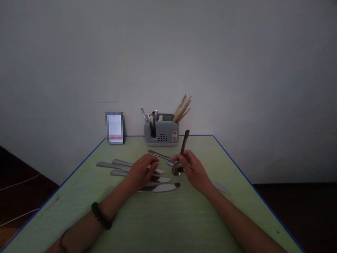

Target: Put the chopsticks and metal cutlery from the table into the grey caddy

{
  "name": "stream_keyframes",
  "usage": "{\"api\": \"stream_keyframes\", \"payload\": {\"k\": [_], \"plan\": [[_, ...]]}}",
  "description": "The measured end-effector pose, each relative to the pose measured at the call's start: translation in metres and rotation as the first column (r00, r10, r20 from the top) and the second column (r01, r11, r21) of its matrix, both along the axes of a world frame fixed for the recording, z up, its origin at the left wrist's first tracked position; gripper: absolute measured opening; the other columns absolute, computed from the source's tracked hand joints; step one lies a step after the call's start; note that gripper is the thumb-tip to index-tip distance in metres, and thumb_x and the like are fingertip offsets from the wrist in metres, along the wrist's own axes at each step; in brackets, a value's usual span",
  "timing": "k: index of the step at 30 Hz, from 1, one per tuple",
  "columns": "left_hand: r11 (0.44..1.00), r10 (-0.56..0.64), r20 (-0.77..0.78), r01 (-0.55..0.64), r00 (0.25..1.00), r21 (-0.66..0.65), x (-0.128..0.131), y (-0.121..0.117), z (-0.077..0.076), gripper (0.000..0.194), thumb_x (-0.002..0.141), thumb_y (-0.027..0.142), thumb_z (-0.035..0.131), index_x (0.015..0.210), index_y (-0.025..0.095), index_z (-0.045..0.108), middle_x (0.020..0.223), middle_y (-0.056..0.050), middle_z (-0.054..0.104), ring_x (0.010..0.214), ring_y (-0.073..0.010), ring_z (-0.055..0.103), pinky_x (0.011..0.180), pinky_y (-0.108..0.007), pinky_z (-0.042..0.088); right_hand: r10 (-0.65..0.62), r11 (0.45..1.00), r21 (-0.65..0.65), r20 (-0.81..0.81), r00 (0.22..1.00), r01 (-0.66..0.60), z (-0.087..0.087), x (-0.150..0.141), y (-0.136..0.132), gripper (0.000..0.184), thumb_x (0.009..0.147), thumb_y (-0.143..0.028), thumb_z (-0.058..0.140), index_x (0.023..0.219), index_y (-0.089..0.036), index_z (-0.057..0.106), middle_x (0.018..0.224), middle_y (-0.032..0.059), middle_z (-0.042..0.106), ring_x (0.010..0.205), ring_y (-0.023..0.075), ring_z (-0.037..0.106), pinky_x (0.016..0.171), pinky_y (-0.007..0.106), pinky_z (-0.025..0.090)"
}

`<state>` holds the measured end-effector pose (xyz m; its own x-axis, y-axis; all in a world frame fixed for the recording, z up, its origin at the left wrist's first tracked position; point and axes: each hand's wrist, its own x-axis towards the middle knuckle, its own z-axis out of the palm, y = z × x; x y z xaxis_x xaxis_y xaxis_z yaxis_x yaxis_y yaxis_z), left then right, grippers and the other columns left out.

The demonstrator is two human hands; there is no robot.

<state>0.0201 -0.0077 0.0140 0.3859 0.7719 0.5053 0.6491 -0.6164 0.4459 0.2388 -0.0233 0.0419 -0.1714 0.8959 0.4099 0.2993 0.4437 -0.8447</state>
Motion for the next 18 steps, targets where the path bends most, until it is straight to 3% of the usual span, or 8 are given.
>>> {"api": "stream_keyframes", "payload": {"k": [3,7,12,15,18], "plan": [[0.993,-0.113,-0.049,0.112,0.992,-0.023,0.004,-0.006,0.003,0.027,0.093,0.032,0.041,0.107,0.017,0.058,0.096,-0.008,0.065,0.092,-0.0189,0.059,0.084,-0.033,0.047,-0.014,1.0,0.02,-0.078,0.997,0.016,-0.004,-0.004,0.002,0.02,0.087,-0.039,0.049,0.081,-0.02,0.054,0.08,0.0014,0.058,0.074,0.014,0.055,0.069,0.026,0.045],[0.974,-0.215,-0.086,0.206,0.973,-0.095,0.003,-0.009,0.007,0.036,0.094,0.033,0.041,0.124,0.018,0.052,0.105,-0.008,0.065,0.097,-0.0201,0.058,0.088,-0.034,0.045,0.015,0.991,-0.127,-0.275,0.961,-0.052,-0.005,-0.01,0.0,0.022,0.082,-0.042,0.056,0.08,-0.02,0.053,0.063,-0.0043,0.049,0.057,0.011,0.049,0.056,0.024,0.042],[0.968,-0.222,-0.088,0.21,0.971,-0.135,0.001,-0.009,0.007,0.039,0.093,0.036,0.04,0.127,0.019,0.05,0.103,-0.008,0.066,0.096,-0.0213,0.057,0.088,-0.035,0.044,0.077,0.95,-0.229,-0.484,0.872,-0.212,-0.012,-0.018,-0.002,0.025,0.073,-0.04,0.068,0.08,-0.021,0.053,0.066,-0.0034,0.06,0.064,0.0134,0.061,0.068,0.029,0.049],[0.983,-0.149,-0.114,0.135,0.982,-0.12,0.002,-0.006,0.005,0.034,0.093,0.036,0.04,0.115,0.017,0.058,0.096,-0.008,0.066,0.089,-0.0209,0.057,0.082,-0.034,0.044,0.09,0.929,-0.257,-0.544,0.834,-0.268,-0.017,-0.019,-0.001,0.027,0.073,-0.042,0.068,0.079,-0.02,0.054,0.068,-0.0013,0.064,0.066,0.0147,0.063,0.072,0.032,0.05],[0.996,-0.051,-0.141,0.04,0.989,-0.078,0.002,0.0,0.002,0.04,0.095,0.031,0.029,0.082,0.017,0.064,0.077,-0.007,0.064,0.076,-0.02,0.056,0.076,-0.033,0.044,0.054,0.935,-0.281,-0.488,0.871,-0.215,-0.015,-0.018,0.0,0.029,0.075,-0.045,0.066,0.079,-0.019,0.054,0.058,-0.0031,0.06,0.055,0.0123,0.059,0.059,0.027,0.048]]}}
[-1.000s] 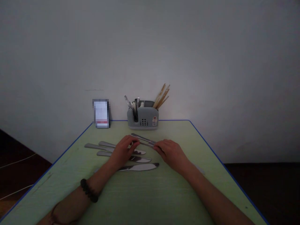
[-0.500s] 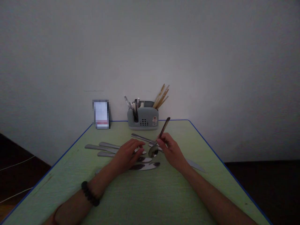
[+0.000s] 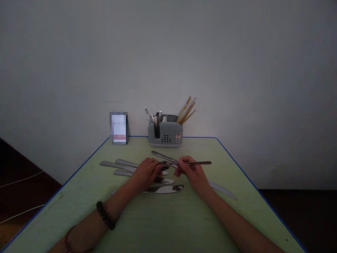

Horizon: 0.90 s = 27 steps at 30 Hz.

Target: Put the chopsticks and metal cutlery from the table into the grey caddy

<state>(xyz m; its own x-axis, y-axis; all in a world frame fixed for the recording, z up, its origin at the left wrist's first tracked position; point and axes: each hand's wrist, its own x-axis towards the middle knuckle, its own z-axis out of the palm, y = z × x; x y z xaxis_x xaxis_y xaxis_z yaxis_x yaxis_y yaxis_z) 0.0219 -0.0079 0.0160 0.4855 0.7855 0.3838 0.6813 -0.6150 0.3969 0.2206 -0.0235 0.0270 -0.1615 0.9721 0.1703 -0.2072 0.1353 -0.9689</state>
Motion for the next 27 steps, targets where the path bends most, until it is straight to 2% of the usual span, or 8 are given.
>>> {"api": "stream_keyframes", "payload": {"k": [2,6,9,12,15,19,22,27], "plan": [[0.997,0.081,0.036,-0.081,0.996,-0.003,-0.002,0.005,-0.001,0.043,0.095,0.03,0.026,0.072,0.018,0.061,0.071,-0.005,0.063,0.072,-0.0197,0.056,0.074,-0.033,0.043,-0.048,0.999,-0.015,0.033,0.998,0.048,0.004,0.002,0.001,0.031,0.076,-0.047,0.065,0.08,-0.018,0.054,0.053,-0.0062,0.055,0.044,0.0091,0.052,0.048,0.022,0.042],[0.969,0.236,0.221,-0.211,0.946,-0.131,-0.008,0.01,-0.003,0.038,0.095,0.034,0.028,0.079,0.019,0.059,0.072,-0.002,0.065,0.068,-0.0172,0.058,0.068,-0.029,0.043,-0.124,0.988,-0.106,-0.102,0.987,0.113,0.01,0.008,0.006,0.033,0.072,-0.047,0.067,0.082,-0.018,0.056,0.056,-0.0073,0.053,0.038,0.0066,0.047,0.037,0.02,0.036],[0.964,0.224,0.337,-0.157,0.915,-0.215,-0.009,0.01,-0.003,0.038,0.094,0.04,0.029,0.087,0.018,0.06,0.07,0.0,0.064,0.061,-0.0146,0.057,0.062,-0.026,0.043,-0.166,0.973,-0.192,-0.208,0.964,0.126,0.011,0.012,0.01,0.027,0.07,-0.04,0.067,0.079,-0.017,0.059,0.057,-0.0051,0.055,0.041,0.0086,0.051,0.036,0.02,0.04],[0.967,0.17,0.411,-0.07,0.896,-0.247,-0.009,0.008,-0.003,0.041,0.093,0.044,0.03,0.105,0.017,0.058,0.067,0.001,0.061,0.059,-0.0139,0.056,0.059,-0.024,0.043,-0.18,0.966,-0.221,-0.218,0.959,0.131,0.01,0.014,0.011,0.018,0.068,-0.033,0.063,0.076,-0.017,0.058,0.057,-0.0035,0.057,0.044,0.011,0.054,0.036,0.022,0.043],[0.952,0.196,0.4,-0.077,0.895,-0.296,-0.007,0.006,-0.001,0.041,0.09,0.045,0.037,0.115,0.016,0.054,0.066,0.002,0.057,0.057,-0.0132,0.054,0.055,-0.023,0.043,-0.158,0.972,-0.202,-0.165,0.974,0.123,0.007,0.014,0.01,0.015,0.067,-0.029,0.059,0.076,-0.017,0.058,0.058,-0.0031,0.058,0.045,0.0122,0.056,0.036,0.023,0.044],[0.954,0.211,0.361,-0.11,0.908,-0.279,-0.005,0.004,0.002,0.036,0.085,0.044,0.049,0.108,0.017,0.054,0.079,0.0,0.062,0.066,-0.0144,0.059,0.062,-0.025,0.047,-0.116,0.987,-0.112,-0.019,0.993,0.113,0.005,0.012,0.006,0.015,0.068,-0.028,0.055,0.078,-0.017,0.058,0.056,-0.0044,0.058,0.039,0.0093,0.051,0.033,0.02,0.037],[0.962,0.201,0.352,-0.117,0.914,-0.246,-0.005,0.003,0.004,0.034,0.084,0.044,0.049,0.104,0.017,0.053,0.084,-0.002,0.064,0.075,-0.0171,0.062,0.066,-0.026,0.049,-0.11,0.991,-0.068,0.05,0.993,0.113,0.007,0.011,0.003,0.016,0.069,-0.028,0.052,0.08,-0.018,0.058,0.056,-0.0053,0.057,0.037,0.008,0.048,0.033,0.02,0.035],[0.971,0.179,0.32,-0.115,0.93,-0.21,-0.006,0.002,0.004,0.034,0.084,0.042,0.049,0.107,0.017,0.052,0.093,-0.005,0.065,0.083,-0.0192,0.062,0.072,-0.029,0.05,-0.111,0.993,-0.03,0.076,0.991,0.114,0.007,0.011,0.002,0.015,0.071,-0.028,0.051,0.079,-0.018,0.058,0.057,-0.0051,0.056,0.038,0.0076,0.047,0.034,0.019,0.036]]}}
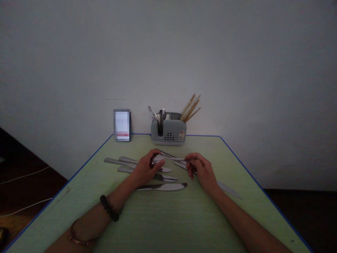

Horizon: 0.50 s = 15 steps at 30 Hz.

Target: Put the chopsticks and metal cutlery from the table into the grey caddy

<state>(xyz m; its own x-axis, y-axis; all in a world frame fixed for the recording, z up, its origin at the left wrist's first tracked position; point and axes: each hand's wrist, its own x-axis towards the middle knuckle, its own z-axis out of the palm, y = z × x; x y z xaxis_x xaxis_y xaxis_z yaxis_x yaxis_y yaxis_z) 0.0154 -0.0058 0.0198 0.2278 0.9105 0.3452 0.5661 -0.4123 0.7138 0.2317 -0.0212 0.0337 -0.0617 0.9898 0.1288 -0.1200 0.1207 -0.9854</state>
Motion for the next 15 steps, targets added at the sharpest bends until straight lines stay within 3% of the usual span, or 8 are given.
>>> {"api": "stream_keyframes", "payload": {"k": [5,10,12,15], "plan": [[1.0,-0.013,0.035,0.012,0.999,0.028,-0.001,0.001,0.0,0.035,0.085,0.042,0.048,0.107,0.016,0.054,0.096,-0.005,0.065,0.083,-0.0184,0.061,0.074,-0.029,0.049,0.017,1.0,-0.006,-0.07,0.997,-0.017,0.002,0.002,0.001,0.017,0.072,-0.032,0.058,0.081,-0.018,0.059,0.062,-0.0026,0.062,0.041,0.0088,0.053,0.035,0.02,0.041],[0.999,0.0,0.049,0.002,0.999,-0.038,-0.002,0.004,-0.001,0.039,0.09,0.045,0.036,0.101,0.015,0.059,0.068,0.001,0.058,0.062,-0.0146,0.054,0.062,-0.026,0.045,0.093,0.994,0.05,-0.014,0.996,-0.093,0.023,0.003,-0.006,0.029,0.073,-0.044,0.067,0.081,-0.017,0.062,0.077,0.0068,0.071,0.058,0.0162,0.066,0.039,0.022,0.049],[0.999,-0.007,0.048,0.009,0.999,-0.032,-0.002,0.006,-0.002,0.04,0.092,0.044,0.032,0.097,0.016,0.06,0.069,0.001,0.058,0.064,-0.0146,0.053,0.063,-0.026,0.044,0.059,0.992,0.113,0.032,0.998,-0.062,0.037,0.001,-0.008,0.031,0.074,-0.046,0.067,0.08,-0.016,0.063,0.075,0.0071,0.072,0.06,0.0174,0.068,0.04,0.023,0.051],[0.999,0.022,0.035,-0.024,0.999,0.039,0.0,0.007,-0.005,0.036,0.093,0.041,0.032,0.092,0.017,0.059,0.076,-0.002,0.059,0.071,-0.0156,0.054,0.068,-0.027,0.044,-0.11,0.962,0.255,0.058,0.992,0.092,0.06,-0.004,-0.007,0.03,0.077,-0.047,0.065,0.08,-0.017,0.063,0.068,0.0044,0.07,0.054,0.0151,0.066,0.041,0.024,0.053]]}}
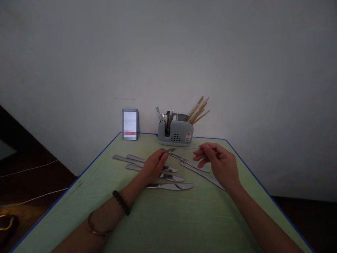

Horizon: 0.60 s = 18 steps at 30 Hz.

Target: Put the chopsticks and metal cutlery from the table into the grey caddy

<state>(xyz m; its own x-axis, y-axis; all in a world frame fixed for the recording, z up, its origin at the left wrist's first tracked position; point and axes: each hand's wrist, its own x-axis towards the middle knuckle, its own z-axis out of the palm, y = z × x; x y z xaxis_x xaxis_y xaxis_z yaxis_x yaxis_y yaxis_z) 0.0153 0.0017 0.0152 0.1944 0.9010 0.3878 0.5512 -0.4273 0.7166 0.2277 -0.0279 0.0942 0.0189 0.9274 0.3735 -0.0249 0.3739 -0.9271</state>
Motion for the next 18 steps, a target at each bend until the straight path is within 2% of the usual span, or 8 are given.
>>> {"api": "stream_keyframes", "payload": {"k": [3,7,10,14,18], "plan": [[0.999,0.012,-0.028,-0.011,1.0,0.039,0.001,0.001,-0.004,0.029,0.092,0.038,0.036,0.089,0.018,0.056,0.077,-0.001,0.057,0.07,-0.0153,0.053,0.067,-0.027,0.043,-0.111,0.982,0.156,0.018,0.994,0.107,0.027,-0.006,0.009,0.029,0.078,-0.046,0.064,0.08,-0.018,0.061,0.066,0.0019,0.068,0.052,0.0134,0.064,0.042,0.024,0.054],[0.998,0.001,-0.077,0.003,0.997,0.058,0.001,0.001,-0.006,0.019,0.089,0.032,0.041,0.087,0.018,0.054,0.075,-0.001,0.056,0.066,-0.0146,0.051,0.065,-0.026,0.042,-0.113,0.946,0.312,0.082,0.99,0.082,0.062,-0.016,0.033,0.025,0.081,-0.044,0.061,0.082,-0.019,0.06,0.066,-0.0005,0.066,0.053,0.0111,0.063,0.047,0.023,0.054],[0.998,-0.014,-0.094,0.02,0.995,0.061,0.001,0.001,-0.005,0.018,0.089,0.029,0.041,0.082,0.019,0.054,0.073,0.0,0.055,0.066,-0.0144,0.052,0.064,-0.026,0.042,-0.12,0.926,0.373,0.14,0.983,0.06,0.082,-0.027,0.06,0.025,0.082,-0.043,0.059,0.084,-0.017,0.061,0.065,-0.0012,0.064,0.053,0.0096,0.062,0.048,0.021,0.051],[0.998,-0.025,-0.115,0.033,0.993,0.062,0.001,0.001,-0.005,0.017,0.088,0.026,0.041,0.077,0.019,0.052,0.072,0.0,0.054,0.066,-0.014,0.051,0.063,-0.026,0.042,-0.11,0.927,0.374,0.332,0.937,-0.024,0.094,-0.043,0.101,0.025,0.084,-0.04,0.057,0.081,-0.015,0.062,0.064,-0.0006,0.065,0.053,0.0088,0.061,0.045,0.017,0.047],[0.997,-0.042,-0.118,0.05,0.992,0.061,0.001,0.0,-0.006,0.016,0.088,0.025,0.041,0.077,0.019,0.052,0.073,-0.001,0.055,0.067,-0.0139,0.051,0.064,-0.026,0.042,-0.092,0.956,0.278,0.575,0.813,-0.089,0.095,-0.057,0.136,0.026,0.084,-0.033,0.059,0.066,-0.015,0.061,0.056,0.0004,0.064,0.04,0.0081,0.054,0.04,0.02,0.044]]}}
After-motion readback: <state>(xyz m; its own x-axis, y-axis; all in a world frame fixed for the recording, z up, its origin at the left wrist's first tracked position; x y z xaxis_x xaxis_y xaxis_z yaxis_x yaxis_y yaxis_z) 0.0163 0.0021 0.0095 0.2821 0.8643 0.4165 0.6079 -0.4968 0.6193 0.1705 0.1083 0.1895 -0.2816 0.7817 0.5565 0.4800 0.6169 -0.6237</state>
